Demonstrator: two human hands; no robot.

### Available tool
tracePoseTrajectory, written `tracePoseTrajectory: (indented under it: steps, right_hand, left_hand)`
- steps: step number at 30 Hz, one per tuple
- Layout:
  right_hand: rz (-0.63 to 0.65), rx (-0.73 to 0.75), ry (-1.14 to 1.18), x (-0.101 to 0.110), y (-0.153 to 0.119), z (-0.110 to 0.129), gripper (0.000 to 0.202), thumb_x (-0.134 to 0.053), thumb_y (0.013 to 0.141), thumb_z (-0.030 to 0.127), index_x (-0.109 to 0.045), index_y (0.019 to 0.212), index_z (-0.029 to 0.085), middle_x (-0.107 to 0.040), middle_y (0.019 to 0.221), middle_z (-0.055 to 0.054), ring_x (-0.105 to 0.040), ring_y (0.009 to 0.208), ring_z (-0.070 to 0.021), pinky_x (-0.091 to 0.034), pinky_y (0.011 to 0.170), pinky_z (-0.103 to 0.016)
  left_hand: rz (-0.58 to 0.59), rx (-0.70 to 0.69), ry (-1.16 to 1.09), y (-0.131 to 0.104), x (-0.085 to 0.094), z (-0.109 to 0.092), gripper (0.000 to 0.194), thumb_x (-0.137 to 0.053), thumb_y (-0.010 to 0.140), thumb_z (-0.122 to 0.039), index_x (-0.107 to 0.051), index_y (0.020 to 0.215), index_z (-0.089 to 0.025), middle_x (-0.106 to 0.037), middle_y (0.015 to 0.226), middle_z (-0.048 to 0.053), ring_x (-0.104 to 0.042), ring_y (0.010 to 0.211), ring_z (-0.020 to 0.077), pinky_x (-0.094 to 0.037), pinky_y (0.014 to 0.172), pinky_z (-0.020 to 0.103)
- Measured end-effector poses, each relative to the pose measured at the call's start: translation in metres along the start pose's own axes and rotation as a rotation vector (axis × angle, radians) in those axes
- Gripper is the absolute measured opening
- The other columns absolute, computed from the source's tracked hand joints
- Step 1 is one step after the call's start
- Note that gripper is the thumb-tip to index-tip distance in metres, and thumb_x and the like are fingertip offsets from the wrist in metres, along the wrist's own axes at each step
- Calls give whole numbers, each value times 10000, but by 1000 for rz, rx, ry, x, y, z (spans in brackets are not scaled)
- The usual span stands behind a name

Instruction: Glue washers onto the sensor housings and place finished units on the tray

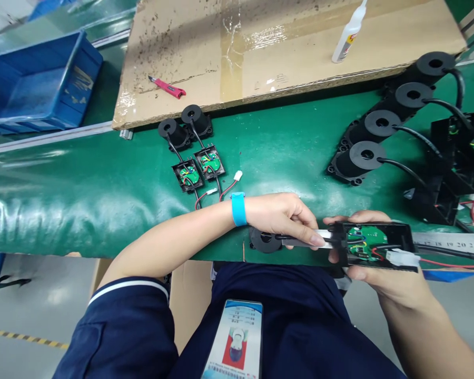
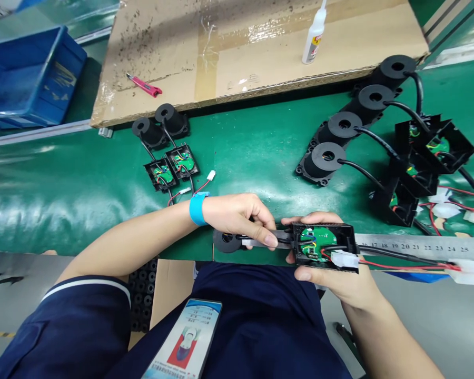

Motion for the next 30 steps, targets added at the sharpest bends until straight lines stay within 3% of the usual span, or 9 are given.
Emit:
tracePoseTrajectory:
  steps: [12, 18, 21, 24, 26, 28, 30]
  right_hand:
    - [14, 16, -16, 2, -1, -3, 594, -1001, 708, 295, -689, 1213, 328, -745, 1231, -96, -758, 642, -217, -677, 599, -329]
    - [-8, 7, 6, 5, 0, -6, 597, -1007, 700, 296, -695, 1208, 306, -753, 1206, -110, -751, 621, -216, -669, 587, -325]
    - [-8, -8, 20, 5, 1, -8, 608, -1002, 708, 276, -680, 1222, 313, -745, 1226, -109, -755, 644, -216, -669, 598, -332]
    - [6, -14, 23, 4, 1, -9, 628, -1008, 701, 289, -669, 1228, 329, -743, 1240, -88, -749, 646, -207, -671, 607, -342]
    - [3, -21, 23, 4, 1, -9, 630, -1012, 695, 311, -667, 1221, 334, -745, 1237, -78, -737, 621, -196, -668, 602, -348]
    - [-6, -47, 24, 4, -1, -10, 626, -1011, 692, 312, -665, 1214, 334, -744, 1235, -77, -732, 611, -202, -661, 586, -355]
    - [-24, -88, 29, 7, -3, -12, 649, -1005, 693, 307, -661, 1243, 339, -739, 1238, -82, -735, 627, -215, -655, 580, -358]
  left_hand:
    - [12, -10, -53, -2, -1, 1, 259, -833, 848, -408, -772, 830, -157, -668, 612, -34, -606, 550, 78, -419, 559, 200]
    - [-9, -4, 20, 0, 1, 3, 314, -770, 908, -463, -759, 866, -153, -643, 604, -35, -614, 576, 94, -431, 585, 216]
    - [-127, -12, 259, -15, 3, -6, 374, -697, 951, -526, -761, 1020, -165, -700, 711, -9, -634, 640, 118, -446, 631, 243]
    - [-388, -98, 704, -49, -3, -25, 680, -831, 791, -613, -667, 1296, -189, -749, 1056, 51, -686, 931, 211, -491, 839, 324]
    - [-498, -86, 1038, -71, -17, -30, 818, -867, 726, -643, -619, 1347, -172, -721, 1138, 92, -657, 1038, 286, -487, 900, 398]
    - [-513, -36, 1265, -85, -32, -26, 690, -864, 793, -529, -616, 1325, -167, -709, 1153, 101, -655, 1022, 289, -505, 860, 402]
    - [-509, -31, 1348, -90, -40, -20, 556, -842, 851, -396, -616, 1297, -154, -707, 1185, 98, -670, 1009, 265, -539, 844, 386]
Point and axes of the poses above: each hand's wrist, its own y-axis towards the middle knuckle, its own x-axis out of the back of the hand, z = x × y, the point moved 6 cm from there along y, towards the middle knuckle
